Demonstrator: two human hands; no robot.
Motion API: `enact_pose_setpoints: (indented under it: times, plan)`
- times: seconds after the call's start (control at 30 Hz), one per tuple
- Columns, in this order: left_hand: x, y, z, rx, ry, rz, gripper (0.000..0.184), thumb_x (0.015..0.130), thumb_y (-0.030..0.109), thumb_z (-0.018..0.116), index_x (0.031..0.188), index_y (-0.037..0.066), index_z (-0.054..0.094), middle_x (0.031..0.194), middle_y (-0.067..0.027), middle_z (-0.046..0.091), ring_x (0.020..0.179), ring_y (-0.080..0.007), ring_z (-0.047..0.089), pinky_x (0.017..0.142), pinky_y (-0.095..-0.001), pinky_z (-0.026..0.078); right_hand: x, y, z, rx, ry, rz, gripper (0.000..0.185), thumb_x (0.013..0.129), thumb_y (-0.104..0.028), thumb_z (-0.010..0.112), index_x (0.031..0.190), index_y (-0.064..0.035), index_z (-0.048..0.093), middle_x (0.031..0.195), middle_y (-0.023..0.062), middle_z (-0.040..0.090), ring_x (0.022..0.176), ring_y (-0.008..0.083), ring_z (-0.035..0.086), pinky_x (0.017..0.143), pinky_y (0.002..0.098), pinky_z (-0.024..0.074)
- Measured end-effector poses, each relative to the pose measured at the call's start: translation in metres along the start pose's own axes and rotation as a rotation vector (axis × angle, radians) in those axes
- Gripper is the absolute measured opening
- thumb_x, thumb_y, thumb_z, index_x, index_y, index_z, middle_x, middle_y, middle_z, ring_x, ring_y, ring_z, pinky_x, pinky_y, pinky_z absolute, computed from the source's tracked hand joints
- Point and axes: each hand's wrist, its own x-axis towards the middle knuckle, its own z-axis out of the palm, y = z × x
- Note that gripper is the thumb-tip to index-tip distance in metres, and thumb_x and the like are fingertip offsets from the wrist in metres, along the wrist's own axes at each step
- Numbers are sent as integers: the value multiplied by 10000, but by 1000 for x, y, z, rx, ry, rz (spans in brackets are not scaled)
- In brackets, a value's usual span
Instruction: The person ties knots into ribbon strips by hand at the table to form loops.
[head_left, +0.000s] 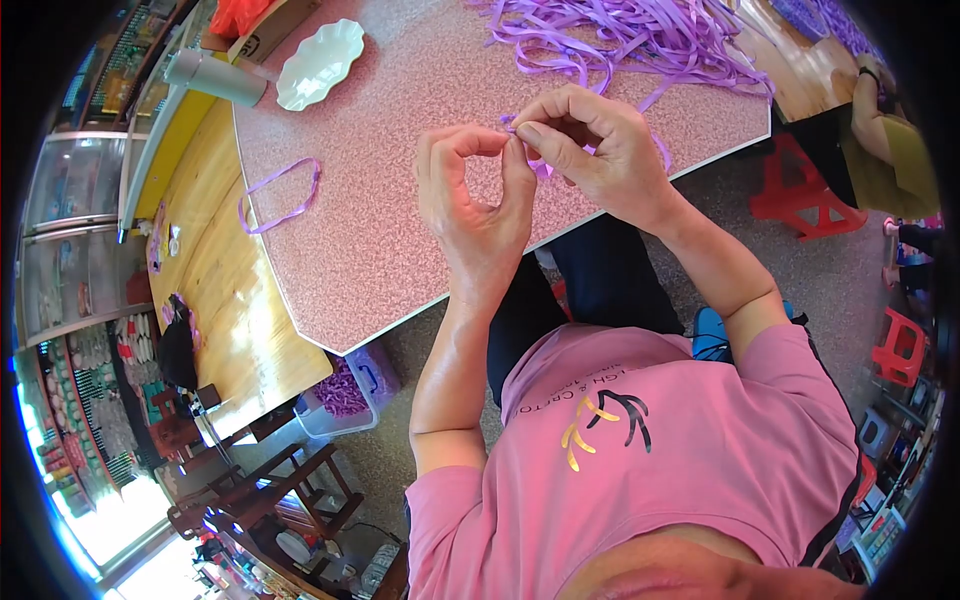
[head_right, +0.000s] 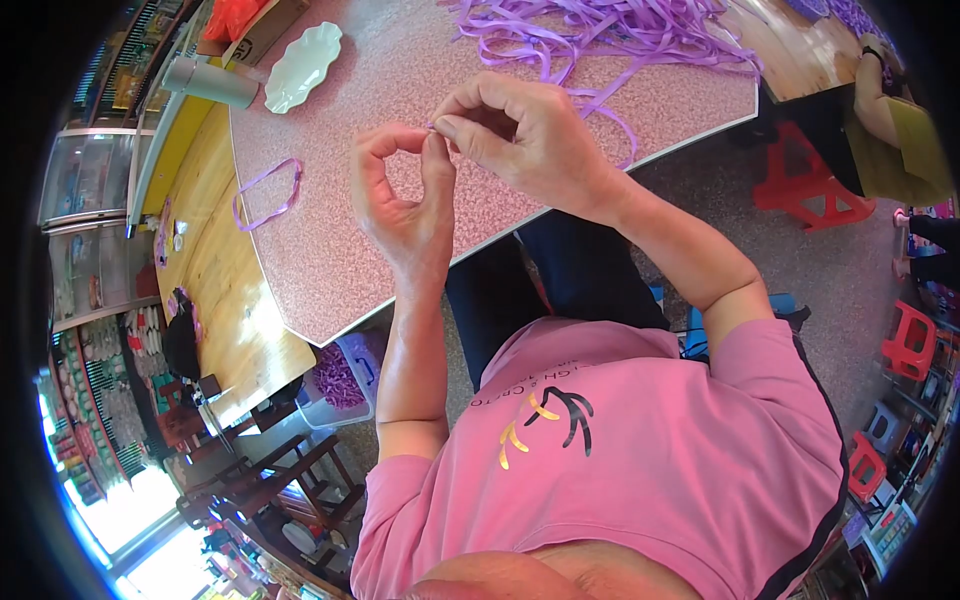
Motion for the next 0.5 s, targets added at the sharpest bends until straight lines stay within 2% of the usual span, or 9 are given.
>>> enact_pose_setpoints:
  times: [0.23,0.3,0.37,0.5]
  plan:
    - [0,-2,-2,60,-30,-32,223,775,10,756,903,74,586,873,-48,611,844,-215,596,810,-361,427,4,2,-4,-237,-18,-232,108,916,4,661,1022,25,662,865,61,675,717,91,631,615,232,511]
    - [1,-3,-1,98,-26,21,231,761,3,752,911,82,595,881,-40,616,856,-213,598,827,-362,413,6,3,-3,-268,-6,-273,115,897,21,674,1012,20,664,852,67,671,697,103,631,598,239,507]
    - [1,-3,-1,148,-15,45,238,754,2,753,916,84,599,885,-38,617,859,-214,598,838,-364,405,8,3,-2,-387,50,-460,126,866,31,699,985,8,665,819,78,654,642,132,618,556,258,490]
    - [0,-3,1,290,25,132,247,740,2,755,922,90,611,901,-36,622,865,-215,598,861,-374,389,8,5,1,-410,68,-479,145,842,36,718,970,-2,663,798,81,640,604,152,602,533,271,477]
